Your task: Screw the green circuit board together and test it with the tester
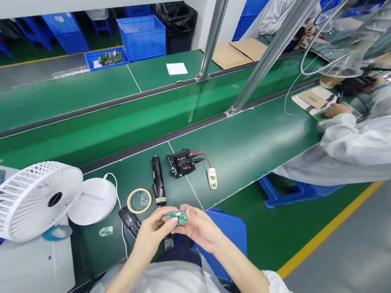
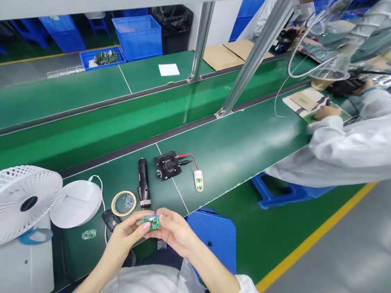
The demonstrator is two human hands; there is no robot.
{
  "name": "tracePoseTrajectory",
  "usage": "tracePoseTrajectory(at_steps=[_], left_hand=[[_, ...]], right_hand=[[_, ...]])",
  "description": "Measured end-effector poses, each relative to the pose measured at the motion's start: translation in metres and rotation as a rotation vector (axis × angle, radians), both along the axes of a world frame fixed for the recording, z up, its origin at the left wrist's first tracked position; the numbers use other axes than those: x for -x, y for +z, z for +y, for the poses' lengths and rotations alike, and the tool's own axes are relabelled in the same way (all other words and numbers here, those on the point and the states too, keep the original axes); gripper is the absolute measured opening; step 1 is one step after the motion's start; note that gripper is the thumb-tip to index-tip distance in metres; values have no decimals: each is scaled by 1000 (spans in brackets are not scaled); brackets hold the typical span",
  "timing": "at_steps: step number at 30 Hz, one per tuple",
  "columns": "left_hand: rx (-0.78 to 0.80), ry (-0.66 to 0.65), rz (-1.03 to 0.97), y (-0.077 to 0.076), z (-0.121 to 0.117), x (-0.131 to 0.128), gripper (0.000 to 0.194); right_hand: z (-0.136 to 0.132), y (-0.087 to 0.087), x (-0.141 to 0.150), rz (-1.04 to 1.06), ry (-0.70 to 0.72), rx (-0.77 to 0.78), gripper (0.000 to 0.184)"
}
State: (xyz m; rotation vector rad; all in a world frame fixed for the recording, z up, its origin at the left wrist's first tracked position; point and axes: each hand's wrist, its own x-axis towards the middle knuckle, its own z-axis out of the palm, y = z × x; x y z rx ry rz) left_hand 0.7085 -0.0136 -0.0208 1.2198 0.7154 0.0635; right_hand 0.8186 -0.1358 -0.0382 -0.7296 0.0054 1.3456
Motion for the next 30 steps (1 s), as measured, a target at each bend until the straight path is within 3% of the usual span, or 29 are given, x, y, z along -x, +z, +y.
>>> tracePoseTrajectory(at_steps=[5,12,18,21,23,25,27,30], left_hand=[[-11,34,14,1,-3,-3,38],[-108,42,61,13,-4,-10,36],[-210,53,32,9,-7,-7,29],[-212,-15,2,-2,-2,-14,30],[-219,-26,-10,-15,7,-26,52],[-361,-19,20,-33,20,-43,71],[-597,-34,57,-52,33,-65,76],[-729,-45,59,-79,48,-98,86]], right_hand=[[-1,0,-3,14,14,-16,36],[4,1,-1,41,-14,38,37],[3,-4,10,94,115,-39,45],[3,-14,-5,-319,44,48,48],[10,-27,-29,-658,-95,168,47],[22,-43,-62,-834,-238,260,42],[37,-60,-95,-1007,-336,325,44],[56,-80,-129,-1263,-270,329,45]])
